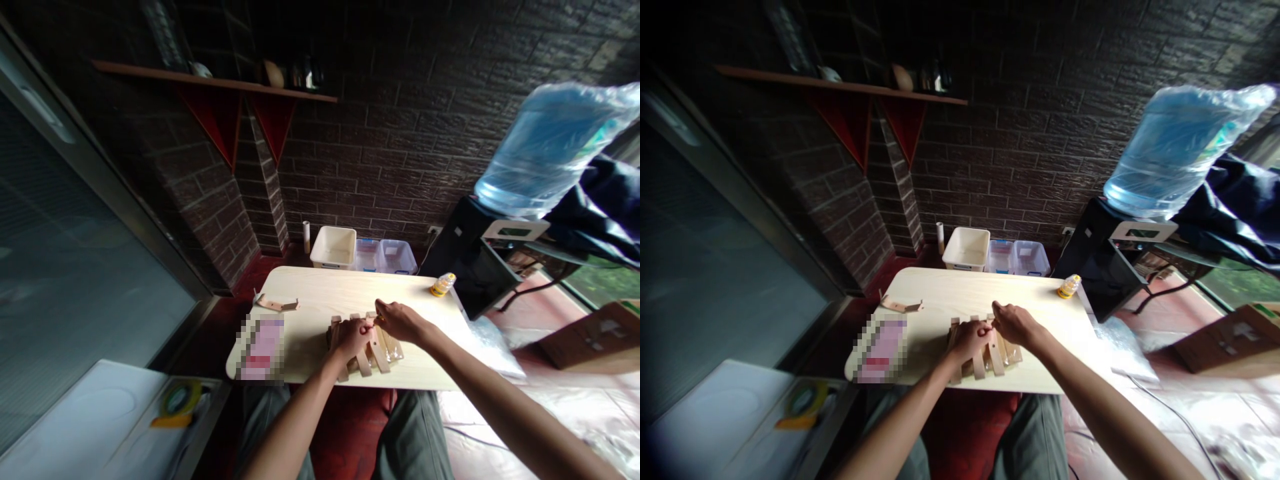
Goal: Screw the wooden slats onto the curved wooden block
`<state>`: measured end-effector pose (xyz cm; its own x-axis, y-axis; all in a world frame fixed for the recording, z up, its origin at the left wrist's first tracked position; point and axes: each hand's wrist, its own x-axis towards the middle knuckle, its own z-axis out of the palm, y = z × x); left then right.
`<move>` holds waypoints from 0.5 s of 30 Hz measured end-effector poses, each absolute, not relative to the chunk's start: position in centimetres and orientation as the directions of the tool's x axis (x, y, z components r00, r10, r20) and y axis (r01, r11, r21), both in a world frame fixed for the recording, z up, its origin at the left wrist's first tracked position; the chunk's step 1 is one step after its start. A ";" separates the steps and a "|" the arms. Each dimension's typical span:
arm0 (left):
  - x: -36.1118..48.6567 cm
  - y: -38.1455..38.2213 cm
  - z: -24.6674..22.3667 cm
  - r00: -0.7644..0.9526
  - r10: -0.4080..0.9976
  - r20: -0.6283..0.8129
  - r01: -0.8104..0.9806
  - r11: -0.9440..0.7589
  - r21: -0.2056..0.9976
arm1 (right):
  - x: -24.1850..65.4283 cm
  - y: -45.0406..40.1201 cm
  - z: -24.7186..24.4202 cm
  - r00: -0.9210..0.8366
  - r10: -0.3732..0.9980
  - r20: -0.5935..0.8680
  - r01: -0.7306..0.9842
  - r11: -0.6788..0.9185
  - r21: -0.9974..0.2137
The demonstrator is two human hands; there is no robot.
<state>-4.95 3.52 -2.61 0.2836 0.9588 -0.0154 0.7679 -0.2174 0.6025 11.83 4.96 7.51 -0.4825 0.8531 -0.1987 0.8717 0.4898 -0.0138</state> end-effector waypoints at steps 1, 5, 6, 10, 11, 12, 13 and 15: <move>-5.0 3.5 -2.7 0.284 0.959 -0.004 0.765 -0.224 0.604 | 11.9 4.9 7.8 -0.494 0.847 -0.199 0.866 0.501 -0.017; -5.2 3.5 -2.9 0.259 0.966 0.019 0.767 -0.217 0.604 | 12.1 4.6 8.6 -0.561 0.808 -0.179 0.824 0.565 -0.029; -5.2 3.5 -2.9 0.253 0.967 0.018 0.770 -0.213 0.602 | 12.1 4.5 8.7 -0.572 0.802 -0.172 0.817 0.576 -0.026; -5.2 3.5 -2.7 0.245 0.969 -0.026 0.786 -0.183 0.591 | 12.1 4.5 8.3 -0.586 0.793 -0.165 0.805 0.593 -0.014; -5.1 3.6 -2.7 0.245 0.969 -0.042 0.789 -0.174 0.589 | 12.1 4.6 8.1 -0.584 0.794 -0.167 0.807 0.591 -0.014; -5.1 3.6 -2.7 0.247 0.967 -0.054 0.790 -0.169 0.589 | 12.1 4.7 7.9 -0.581 0.795 -0.172 0.809 0.588 -0.016; -5.0 3.7 -2.8 0.250 0.966 -0.058 0.789 -0.169 0.591 | 12.1 4.8 7.8 -0.579 0.796 -0.178 0.811 0.585 -0.018; -4.9 3.8 -3.0 0.258 0.965 -0.047 0.780 -0.179 0.600 | 12.1 5.0 7.7 -0.573 0.797 -0.189 0.815 0.579 -0.027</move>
